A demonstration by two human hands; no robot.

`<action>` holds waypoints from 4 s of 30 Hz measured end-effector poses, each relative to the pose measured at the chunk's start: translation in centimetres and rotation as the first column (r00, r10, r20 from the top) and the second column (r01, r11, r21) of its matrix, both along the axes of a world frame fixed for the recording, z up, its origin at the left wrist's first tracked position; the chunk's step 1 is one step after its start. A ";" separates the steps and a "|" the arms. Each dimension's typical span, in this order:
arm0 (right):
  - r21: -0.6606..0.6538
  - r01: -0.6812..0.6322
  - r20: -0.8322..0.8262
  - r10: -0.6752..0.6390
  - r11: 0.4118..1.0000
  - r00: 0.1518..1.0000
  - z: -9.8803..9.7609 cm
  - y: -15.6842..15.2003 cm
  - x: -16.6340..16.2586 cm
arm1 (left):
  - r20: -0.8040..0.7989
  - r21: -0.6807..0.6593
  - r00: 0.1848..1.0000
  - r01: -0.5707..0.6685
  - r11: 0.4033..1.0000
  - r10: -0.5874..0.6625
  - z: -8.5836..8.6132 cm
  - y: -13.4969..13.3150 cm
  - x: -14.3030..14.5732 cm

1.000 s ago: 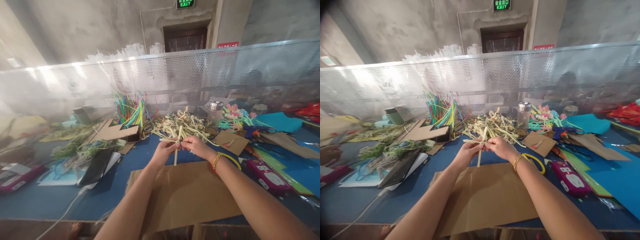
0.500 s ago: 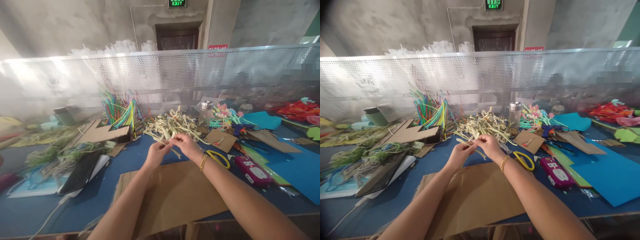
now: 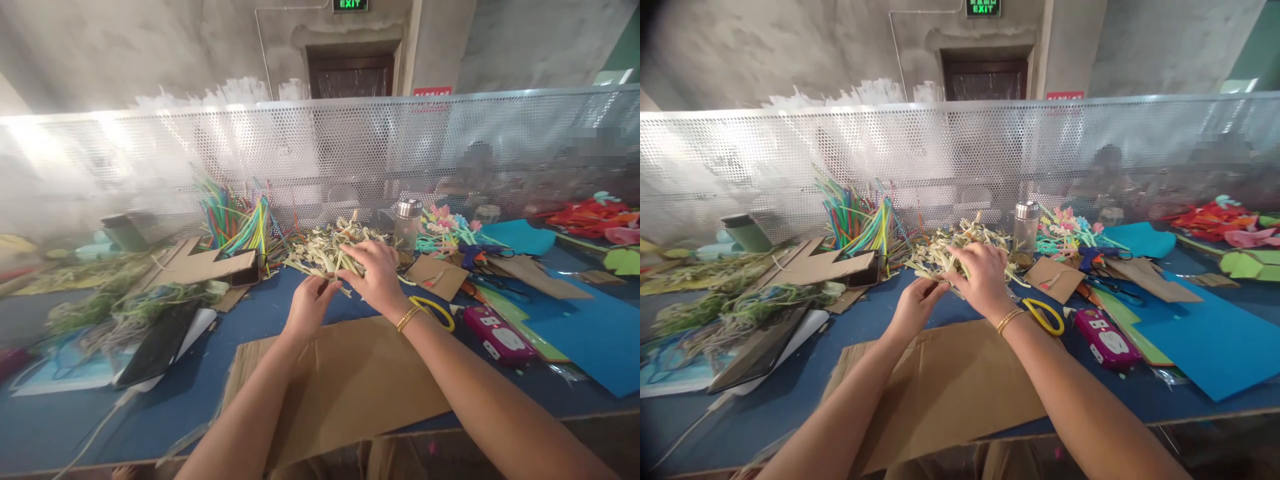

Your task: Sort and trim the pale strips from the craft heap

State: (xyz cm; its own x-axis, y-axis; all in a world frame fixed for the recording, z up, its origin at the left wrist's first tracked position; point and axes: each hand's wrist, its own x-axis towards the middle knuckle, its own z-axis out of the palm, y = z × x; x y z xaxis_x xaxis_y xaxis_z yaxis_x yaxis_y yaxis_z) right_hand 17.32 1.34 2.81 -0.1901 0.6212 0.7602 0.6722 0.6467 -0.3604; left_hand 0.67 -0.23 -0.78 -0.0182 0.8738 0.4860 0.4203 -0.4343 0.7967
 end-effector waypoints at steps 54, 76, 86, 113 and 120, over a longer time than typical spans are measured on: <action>0.052 0.141 0.245 -0.149 0.989 0.958 -0.5 -1.1 -1.1 | 0.636 -0.205 0.771 0.204 0.957 -0.028 0.6 0.6 -1.0; -0.317 -0.112 0.161 0.169 0.942 0.972 -4.0 -2.3 -4.4 | 0.537 -0.207 0.841 0.065 0.976 0.058 -0.2 1.0 -1.8; -0.360 -0.084 -0.179 0.020 0.929 0.984 -4.9 -0.1 -3.4 | 0.125 0.088 0.895 -0.439 0.894 0.427 0.3 1.6 -3.9; 0.044 0.044 0.273 -0.055 0.998 0.960 -2.7 -0.4 -1.8 | 0.647 -0.224 0.760 0.264 0.938 -0.059 0.3 0.5 -0.2; -0.051 -0.026 0.340 0.042 0.998 0.940 -2.7 -0.5 -2.0 | 0.622 -0.293 0.783 0.244 0.924 -0.010 0.4 0.7 -0.9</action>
